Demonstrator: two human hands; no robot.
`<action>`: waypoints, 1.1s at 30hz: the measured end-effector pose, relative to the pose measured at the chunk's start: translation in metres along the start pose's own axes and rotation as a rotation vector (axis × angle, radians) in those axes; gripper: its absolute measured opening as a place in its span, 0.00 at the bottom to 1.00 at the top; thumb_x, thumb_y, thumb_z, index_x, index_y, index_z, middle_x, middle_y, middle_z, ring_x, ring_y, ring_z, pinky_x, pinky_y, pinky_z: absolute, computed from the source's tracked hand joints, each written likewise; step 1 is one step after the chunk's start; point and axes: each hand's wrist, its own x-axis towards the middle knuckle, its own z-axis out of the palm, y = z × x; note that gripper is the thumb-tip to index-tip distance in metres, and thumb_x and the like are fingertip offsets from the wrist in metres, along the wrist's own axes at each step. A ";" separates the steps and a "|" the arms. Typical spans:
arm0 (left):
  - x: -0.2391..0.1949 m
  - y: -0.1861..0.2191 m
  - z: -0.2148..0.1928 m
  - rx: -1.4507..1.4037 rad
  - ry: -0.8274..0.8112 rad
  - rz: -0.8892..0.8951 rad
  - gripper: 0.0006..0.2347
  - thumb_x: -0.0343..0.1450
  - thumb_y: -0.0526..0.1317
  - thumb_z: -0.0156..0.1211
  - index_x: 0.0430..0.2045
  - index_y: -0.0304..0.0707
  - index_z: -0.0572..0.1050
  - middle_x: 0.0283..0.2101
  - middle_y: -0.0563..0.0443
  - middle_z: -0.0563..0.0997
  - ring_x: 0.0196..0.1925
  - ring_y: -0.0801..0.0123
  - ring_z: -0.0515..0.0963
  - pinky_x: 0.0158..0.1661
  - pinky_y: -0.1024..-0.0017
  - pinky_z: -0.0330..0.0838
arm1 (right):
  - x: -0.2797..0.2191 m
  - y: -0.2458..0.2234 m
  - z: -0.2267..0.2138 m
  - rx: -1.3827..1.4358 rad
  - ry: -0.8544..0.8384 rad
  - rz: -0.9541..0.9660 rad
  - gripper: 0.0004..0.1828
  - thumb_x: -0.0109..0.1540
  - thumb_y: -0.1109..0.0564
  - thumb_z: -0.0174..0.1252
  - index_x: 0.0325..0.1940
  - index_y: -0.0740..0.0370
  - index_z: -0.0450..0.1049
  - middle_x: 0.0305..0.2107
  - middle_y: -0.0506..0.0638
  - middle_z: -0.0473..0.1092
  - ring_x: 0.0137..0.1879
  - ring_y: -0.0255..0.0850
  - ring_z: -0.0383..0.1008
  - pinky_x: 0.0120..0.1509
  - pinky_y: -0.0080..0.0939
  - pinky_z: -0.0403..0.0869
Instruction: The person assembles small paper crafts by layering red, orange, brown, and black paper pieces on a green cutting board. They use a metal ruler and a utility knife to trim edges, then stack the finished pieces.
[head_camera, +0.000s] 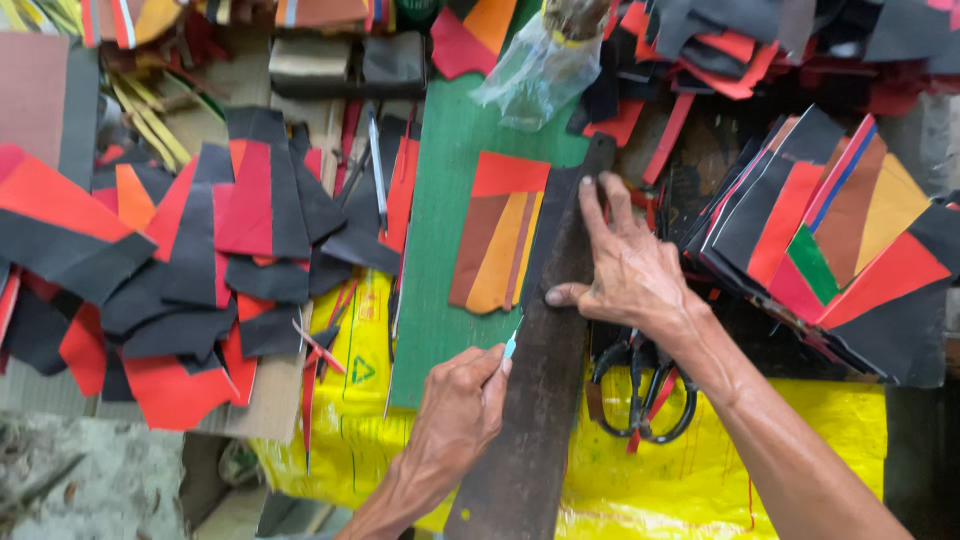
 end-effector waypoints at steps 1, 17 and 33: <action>0.012 0.005 -0.002 -0.034 0.055 0.061 0.08 0.72 0.31 0.57 0.42 0.26 0.78 0.28 0.34 0.78 0.30 0.45 0.80 0.32 0.57 0.71 | 0.002 0.002 -0.002 0.019 0.020 -0.013 0.76 0.38 0.33 0.79 0.77 0.61 0.42 0.72 0.61 0.41 0.70 0.67 0.58 0.61 0.64 0.70; 0.170 0.016 0.046 -0.268 -0.014 -0.037 0.12 0.76 0.39 0.49 0.28 0.28 0.77 0.12 0.46 0.71 0.13 0.69 0.75 0.17 0.64 0.66 | 0.004 0.015 0.003 0.081 -0.025 0.031 0.76 0.40 0.34 0.78 0.80 0.55 0.41 0.74 0.57 0.40 0.68 0.64 0.62 0.60 0.63 0.71; 0.168 0.000 0.052 -0.055 0.050 0.139 0.08 0.71 0.34 0.53 0.27 0.27 0.77 0.22 0.27 0.75 0.29 0.35 0.79 0.28 0.51 0.72 | 0.002 0.015 0.007 0.062 0.008 -0.014 0.73 0.40 0.36 0.78 0.78 0.57 0.42 0.73 0.59 0.41 0.67 0.66 0.63 0.58 0.64 0.72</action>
